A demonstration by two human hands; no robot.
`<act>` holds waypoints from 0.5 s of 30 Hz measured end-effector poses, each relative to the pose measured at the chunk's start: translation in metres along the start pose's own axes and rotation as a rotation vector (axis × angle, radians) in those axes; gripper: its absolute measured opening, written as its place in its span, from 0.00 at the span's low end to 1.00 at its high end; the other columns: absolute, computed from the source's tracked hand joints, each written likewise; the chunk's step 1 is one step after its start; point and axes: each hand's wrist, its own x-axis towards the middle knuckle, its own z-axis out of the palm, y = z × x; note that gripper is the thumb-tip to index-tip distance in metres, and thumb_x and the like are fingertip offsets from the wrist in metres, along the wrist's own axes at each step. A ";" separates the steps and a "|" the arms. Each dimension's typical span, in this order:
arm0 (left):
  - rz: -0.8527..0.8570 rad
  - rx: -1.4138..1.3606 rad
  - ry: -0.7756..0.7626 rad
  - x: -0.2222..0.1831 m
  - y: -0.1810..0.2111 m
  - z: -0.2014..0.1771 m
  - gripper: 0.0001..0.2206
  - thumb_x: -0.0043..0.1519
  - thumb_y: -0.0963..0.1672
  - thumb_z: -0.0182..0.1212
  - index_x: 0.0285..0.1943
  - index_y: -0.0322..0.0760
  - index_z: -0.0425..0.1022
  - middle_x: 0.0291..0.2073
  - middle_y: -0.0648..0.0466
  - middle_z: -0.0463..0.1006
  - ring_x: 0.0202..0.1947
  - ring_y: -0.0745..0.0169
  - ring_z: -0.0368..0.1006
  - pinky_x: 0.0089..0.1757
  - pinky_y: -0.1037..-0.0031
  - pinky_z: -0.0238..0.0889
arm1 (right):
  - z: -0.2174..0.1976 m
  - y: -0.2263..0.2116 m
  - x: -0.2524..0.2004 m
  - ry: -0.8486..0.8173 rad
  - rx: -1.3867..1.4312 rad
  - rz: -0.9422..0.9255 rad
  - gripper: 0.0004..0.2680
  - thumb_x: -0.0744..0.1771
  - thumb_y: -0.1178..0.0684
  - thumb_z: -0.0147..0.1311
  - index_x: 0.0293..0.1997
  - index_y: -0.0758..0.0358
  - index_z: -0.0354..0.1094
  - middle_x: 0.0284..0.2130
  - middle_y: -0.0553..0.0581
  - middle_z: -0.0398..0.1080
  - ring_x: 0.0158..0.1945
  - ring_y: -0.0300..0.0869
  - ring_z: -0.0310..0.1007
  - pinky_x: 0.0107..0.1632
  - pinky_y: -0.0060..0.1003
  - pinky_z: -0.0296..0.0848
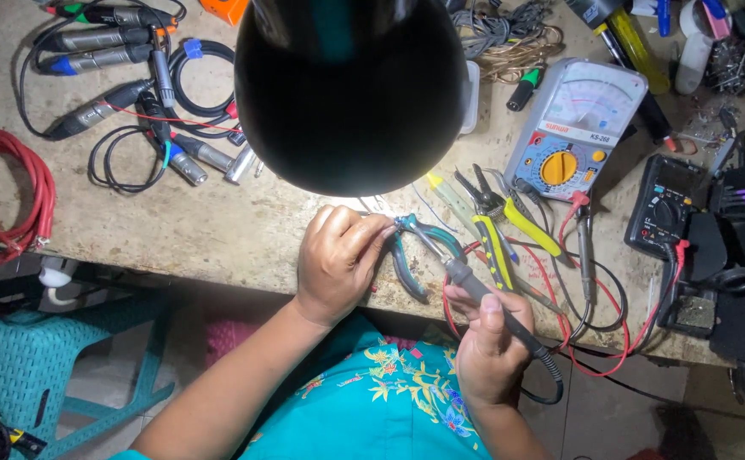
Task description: Preparing and soldering wires as part of an electronics repair task on a workbench.
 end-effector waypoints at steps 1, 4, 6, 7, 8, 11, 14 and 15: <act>0.001 -0.001 -0.002 0.000 -0.001 0.000 0.04 0.67 0.41 0.64 0.45 0.34 0.79 0.29 0.52 0.68 0.31 0.55 0.62 0.34 0.67 0.59 | 0.001 -0.002 0.001 0.002 0.000 0.001 0.09 0.70 0.52 0.46 0.47 0.70 0.59 0.32 0.76 0.74 0.36 0.59 0.81 0.43 0.48 0.85; -0.014 -0.026 -0.001 0.000 -0.001 0.001 0.05 0.66 0.40 0.64 0.45 0.29 0.80 0.29 0.51 0.69 0.31 0.55 0.63 0.34 0.67 0.60 | 0.003 -0.007 0.002 -0.026 -0.009 -0.002 0.10 0.70 0.51 0.46 0.47 0.70 0.60 0.33 0.76 0.74 0.37 0.59 0.81 0.44 0.48 0.85; -0.003 -0.032 -0.010 0.000 -0.001 0.001 0.05 0.66 0.40 0.64 0.45 0.28 0.80 0.30 0.50 0.71 0.32 0.54 0.64 0.35 0.67 0.61 | 0.004 -0.007 0.002 -0.037 -0.008 -0.025 0.08 0.71 0.51 0.45 0.45 0.67 0.60 0.32 0.73 0.75 0.35 0.57 0.82 0.44 0.48 0.86; -0.004 -0.032 -0.010 0.000 0.000 0.000 0.05 0.66 0.40 0.64 0.45 0.28 0.80 0.30 0.50 0.71 0.32 0.54 0.64 0.35 0.67 0.61 | 0.004 -0.007 0.003 -0.038 -0.008 -0.025 0.08 0.71 0.51 0.45 0.45 0.67 0.60 0.32 0.73 0.75 0.35 0.57 0.82 0.44 0.48 0.86; -0.002 -0.036 -0.008 0.000 0.000 0.000 0.05 0.66 0.40 0.64 0.45 0.28 0.79 0.30 0.50 0.72 0.32 0.55 0.65 0.35 0.67 0.62 | 0.003 -0.006 0.004 -0.045 0.017 -0.014 0.08 0.71 0.52 0.45 0.46 0.67 0.59 0.32 0.74 0.75 0.36 0.58 0.82 0.44 0.47 0.85; 0.000 -0.041 -0.002 0.000 0.000 0.000 0.04 0.66 0.39 0.64 0.44 0.28 0.79 0.30 0.50 0.73 0.32 0.55 0.65 0.36 0.68 0.62 | 0.003 -0.006 0.004 -0.062 0.027 -0.015 0.08 0.71 0.52 0.45 0.46 0.67 0.59 0.32 0.75 0.75 0.36 0.58 0.82 0.44 0.47 0.85; 0.006 -0.040 -0.001 0.001 0.000 -0.001 0.04 0.66 0.39 0.64 0.44 0.28 0.79 0.30 0.49 0.73 0.32 0.54 0.65 0.36 0.67 0.63 | 0.003 -0.007 0.006 -0.067 0.001 -0.016 0.08 0.71 0.51 0.44 0.46 0.68 0.60 0.33 0.74 0.75 0.36 0.58 0.82 0.44 0.47 0.85; 0.011 -0.038 -0.005 0.001 0.000 -0.001 0.04 0.66 0.39 0.65 0.44 0.28 0.79 0.31 0.49 0.73 0.32 0.54 0.66 0.36 0.67 0.63 | 0.003 -0.007 0.006 -0.060 -0.010 -0.004 0.08 0.71 0.52 0.44 0.45 0.69 0.61 0.33 0.75 0.75 0.36 0.58 0.82 0.43 0.46 0.85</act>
